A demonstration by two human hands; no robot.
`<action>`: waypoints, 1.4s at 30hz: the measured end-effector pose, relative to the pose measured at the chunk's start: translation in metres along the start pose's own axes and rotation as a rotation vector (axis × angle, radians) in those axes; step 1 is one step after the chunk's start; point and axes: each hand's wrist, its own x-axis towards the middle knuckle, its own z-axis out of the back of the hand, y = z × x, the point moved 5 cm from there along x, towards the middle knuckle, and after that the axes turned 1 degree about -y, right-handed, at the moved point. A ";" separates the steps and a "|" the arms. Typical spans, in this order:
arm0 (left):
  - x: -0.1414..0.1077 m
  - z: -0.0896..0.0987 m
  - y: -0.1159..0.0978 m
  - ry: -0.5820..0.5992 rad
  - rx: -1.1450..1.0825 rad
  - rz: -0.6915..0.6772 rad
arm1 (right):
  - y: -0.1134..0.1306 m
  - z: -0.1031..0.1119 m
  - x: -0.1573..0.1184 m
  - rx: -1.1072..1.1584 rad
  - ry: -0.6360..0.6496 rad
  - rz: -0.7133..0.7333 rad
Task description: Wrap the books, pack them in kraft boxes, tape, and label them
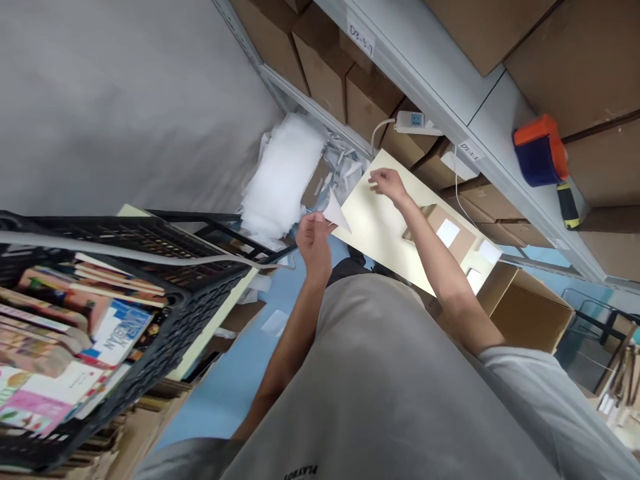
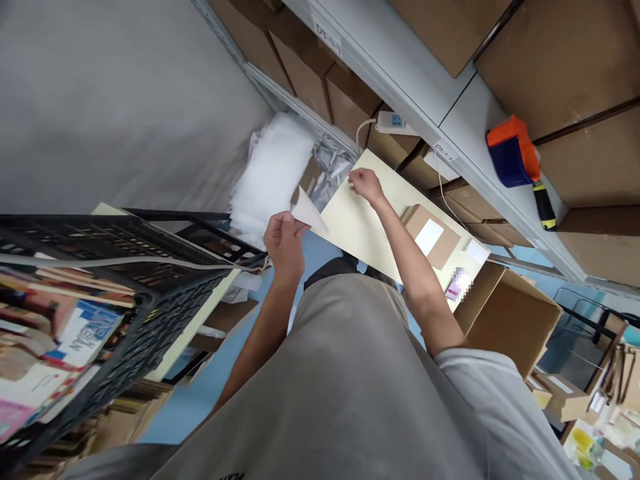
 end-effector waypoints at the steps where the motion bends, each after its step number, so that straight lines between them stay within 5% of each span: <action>1: -0.003 -0.009 -0.003 0.047 0.037 -0.020 | -0.008 0.007 -0.023 0.048 0.022 -0.066; 5: -0.028 -0.054 -0.016 0.365 0.213 -0.156 | -0.036 0.038 -0.117 0.300 0.101 -0.219; 12: -0.100 -0.126 -0.019 1.060 0.368 -0.304 | -0.100 0.112 -0.214 0.582 -0.103 -0.298; 20: -0.172 -0.169 -0.001 1.365 0.409 -0.523 | -0.166 0.171 -0.275 0.708 -0.270 -0.201; 28: -0.212 -0.179 0.016 1.387 0.467 -0.502 | -0.192 0.207 -0.308 0.557 -0.452 -0.037; 35: -0.210 -0.174 0.065 1.120 0.531 -0.140 | -0.206 0.213 -0.323 0.359 -0.712 0.080; 42: -0.192 -0.175 0.086 0.948 0.597 0.010 | -0.202 0.210 -0.326 0.300 -0.584 0.135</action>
